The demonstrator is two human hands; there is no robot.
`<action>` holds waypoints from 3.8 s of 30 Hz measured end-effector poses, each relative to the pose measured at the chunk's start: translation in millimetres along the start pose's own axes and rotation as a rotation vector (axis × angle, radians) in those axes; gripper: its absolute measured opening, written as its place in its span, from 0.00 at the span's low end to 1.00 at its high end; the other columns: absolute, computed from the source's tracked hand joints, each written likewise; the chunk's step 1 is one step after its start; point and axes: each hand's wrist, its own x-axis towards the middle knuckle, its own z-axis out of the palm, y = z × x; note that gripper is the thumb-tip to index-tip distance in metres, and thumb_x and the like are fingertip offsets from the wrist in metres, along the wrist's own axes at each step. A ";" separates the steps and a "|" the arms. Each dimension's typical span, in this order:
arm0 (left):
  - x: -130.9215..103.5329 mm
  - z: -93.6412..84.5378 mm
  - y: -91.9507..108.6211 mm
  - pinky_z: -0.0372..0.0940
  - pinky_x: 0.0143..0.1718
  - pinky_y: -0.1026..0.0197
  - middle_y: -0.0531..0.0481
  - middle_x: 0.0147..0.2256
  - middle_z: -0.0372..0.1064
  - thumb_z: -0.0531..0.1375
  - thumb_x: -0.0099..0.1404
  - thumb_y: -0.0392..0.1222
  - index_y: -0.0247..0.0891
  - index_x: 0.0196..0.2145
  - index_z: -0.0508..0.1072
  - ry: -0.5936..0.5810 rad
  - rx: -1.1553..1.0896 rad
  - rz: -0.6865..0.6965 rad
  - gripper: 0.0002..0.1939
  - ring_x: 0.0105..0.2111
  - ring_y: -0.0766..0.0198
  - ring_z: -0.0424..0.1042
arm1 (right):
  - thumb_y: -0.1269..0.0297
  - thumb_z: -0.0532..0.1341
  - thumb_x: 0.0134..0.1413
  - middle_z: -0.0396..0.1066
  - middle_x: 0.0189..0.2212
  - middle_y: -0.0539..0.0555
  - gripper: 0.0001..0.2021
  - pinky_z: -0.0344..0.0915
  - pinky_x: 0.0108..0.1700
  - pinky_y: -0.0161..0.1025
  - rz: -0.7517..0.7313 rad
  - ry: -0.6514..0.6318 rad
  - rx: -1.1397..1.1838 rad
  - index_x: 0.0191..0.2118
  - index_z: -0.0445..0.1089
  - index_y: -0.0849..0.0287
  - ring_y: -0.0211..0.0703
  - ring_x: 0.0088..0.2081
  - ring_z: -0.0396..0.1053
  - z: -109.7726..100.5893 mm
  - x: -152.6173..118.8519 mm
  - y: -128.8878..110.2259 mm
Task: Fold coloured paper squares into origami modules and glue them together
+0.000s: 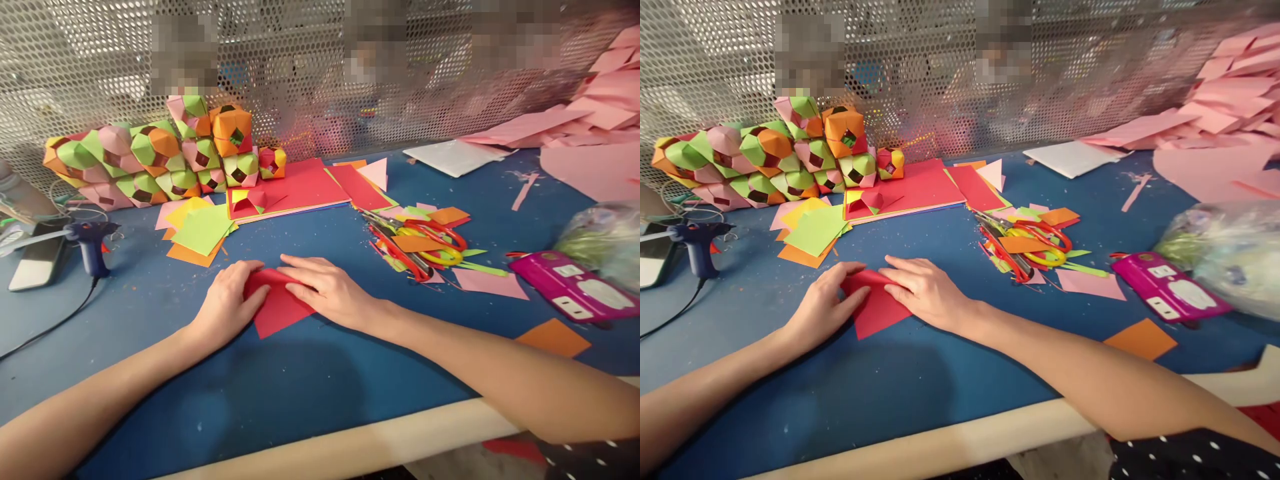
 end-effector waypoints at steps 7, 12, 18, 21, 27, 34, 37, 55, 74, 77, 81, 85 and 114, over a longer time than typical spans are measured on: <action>4.9 -3.6 1.3 0.64 0.30 0.64 0.49 0.36 0.71 0.58 0.60 0.44 0.38 0.44 0.68 0.088 -0.398 -0.310 0.14 0.29 0.66 0.68 | 0.59 0.58 0.55 0.71 0.45 0.56 0.23 0.70 0.41 0.40 0.496 0.152 0.551 0.56 0.59 0.59 0.41 0.40 0.72 -9.8 10.2 -2.0; 7.5 -2.5 -2.2 0.65 0.38 0.62 0.49 0.40 0.70 0.55 0.61 0.38 0.38 0.48 0.67 0.200 -0.701 -0.286 0.16 0.38 0.65 0.69 | 0.64 0.60 0.51 0.71 0.31 0.50 0.19 0.68 0.34 0.36 0.526 0.245 0.645 0.50 0.63 0.60 0.36 0.30 0.69 -9.9 13.8 10.1; 9.0 -6.0 -13.1 0.56 0.21 0.66 0.57 0.18 0.57 0.51 0.55 0.29 0.37 0.20 0.63 0.213 -0.877 -0.330 0.09 0.19 0.71 0.59 | 0.63 0.61 0.48 0.70 0.30 0.50 0.17 0.67 0.34 0.37 0.580 0.297 0.736 0.46 0.66 0.60 0.37 0.30 0.69 -9.3 16.0 21.7; 9.6 -3.6 -11.6 0.62 0.27 0.64 0.55 0.23 0.65 0.55 0.56 0.33 0.36 0.26 0.67 0.196 -0.952 -0.336 0.03 0.23 0.69 0.65 | 0.63 0.61 0.47 0.71 0.30 0.50 0.16 0.67 0.34 0.38 0.574 0.292 0.757 0.44 0.66 0.59 0.37 0.30 0.70 -7.6 16.0 23.5; 9.9 -0.2 -7.3 0.65 0.37 0.62 0.52 0.29 0.71 0.64 0.54 0.36 0.35 0.31 0.70 0.161 -1.139 -0.398 0.07 0.31 0.67 0.71 | 0.62 0.61 0.48 0.72 0.32 0.52 0.14 0.67 0.36 0.38 0.555 0.264 0.727 0.43 0.67 0.59 0.39 0.32 0.70 -5.1 14.6 21.8; 9.8 -3.0 -8.2 0.66 0.33 0.63 0.51 0.27 0.72 0.64 0.55 0.35 0.34 0.31 0.70 0.005 -1.270 -0.441 0.07 0.27 0.68 0.70 | 0.63 0.58 0.52 0.70 0.32 0.51 0.15 0.65 0.31 0.35 0.484 0.228 0.545 0.47 0.66 0.59 0.36 0.28 0.68 -4.3 11.4 26.0; 9.5 -2.7 -5.1 0.65 0.31 0.64 0.50 0.27 0.72 0.65 0.54 0.36 0.35 0.31 0.70 -0.011 -1.264 -0.444 0.07 0.27 0.67 0.71 | 0.64 0.56 0.54 0.70 0.33 0.50 0.14 0.66 0.32 0.36 0.380 0.265 0.376 0.47 0.67 0.56 0.37 0.30 0.68 -6.3 9.3 19.1; -5.7 6.1 30.6 0.49 0.21 0.68 0.58 0.17 0.58 0.61 0.59 0.44 0.36 0.29 0.69 -0.035 -1.162 -0.507 0.08 0.18 0.74 0.54 | 0.70 0.55 0.57 0.72 0.41 0.55 0.09 0.62 0.47 0.45 -0.109 0.244 -0.106 0.41 0.70 0.55 0.44 0.44 0.68 -21.9 4.4 -15.2; -13.2 8.8 37.5 0.53 0.21 0.68 0.56 0.21 0.63 0.60 0.60 0.47 0.34 0.27 0.65 -0.292 -0.991 -0.488 0.13 0.19 0.74 0.59 | 0.75 0.54 0.55 0.71 0.21 0.51 0.09 0.59 0.35 0.39 -0.300 0.115 -0.214 0.27 0.68 0.62 0.38 0.26 0.67 -19.1 -3.5 -35.9; -13.4 9.1 38.5 0.53 0.20 0.68 0.55 0.21 0.65 0.61 0.58 0.46 0.33 0.26 0.66 -0.346 -0.975 -0.493 0.13 0.19 0.74 0.60 | 0.73 0.53 0.57 0.71 0.22 0.51 0.10 0.59 0.37 0.39 -0.311 0.028 -0.147 0.28 0.68 0.62 0.38 0.27 0.66 -20.8 -3.4 -33.3; -12.0 11.2 36.8 0.53 0.20 0.68 0.55 0.22 0.65 0.61 0.59 0.45 0.34 0.27 0.66 -0.352 -1.132 -0.485 0.12 0.18 0.75 0.60 | 0.72 0.57 0.57 0.72 0.26 0.50 0.05 0.61 0.37 0.34 -0.130 0.049 0.095 0.30 0.68 0.61 0.35 0.29 0.67 -23.1 -3.3 -32.3; -11.5 11.7 34.6 0.53 0.20 0.68 0.56 0.22 0.65 0.60 0.60 0.44 0.34 0.27 0.65 -0.333 -1.231 -0.477 0.11 0.18 0.74 0.60 | 0.73 0.58 0.56 0.73 0.28 0.50 0.04 0.61 0.39 0.35 -0.149 0.048 0.146 0.32 0.69 0.61 0.35 0.31 0.68 -26.0 -3.3 -32.6; -11.3 9.5 32.4 0.57 0.18 0.71 0.53 0.23 0.68 0.62 0.58 0.43 0.32 0.27 0.67 -0.524 -1.099 -0.471 0.11 0.19 0.74 0.65 | 0.70 0.52 0.61 0.68 0.26 0.51 0.08 0.59 0.40 0.38 -0.178 -0.197 0.162 0.31 0.65 0.61 0.36 0.31 0.64 -27.2 -4.3 -34.9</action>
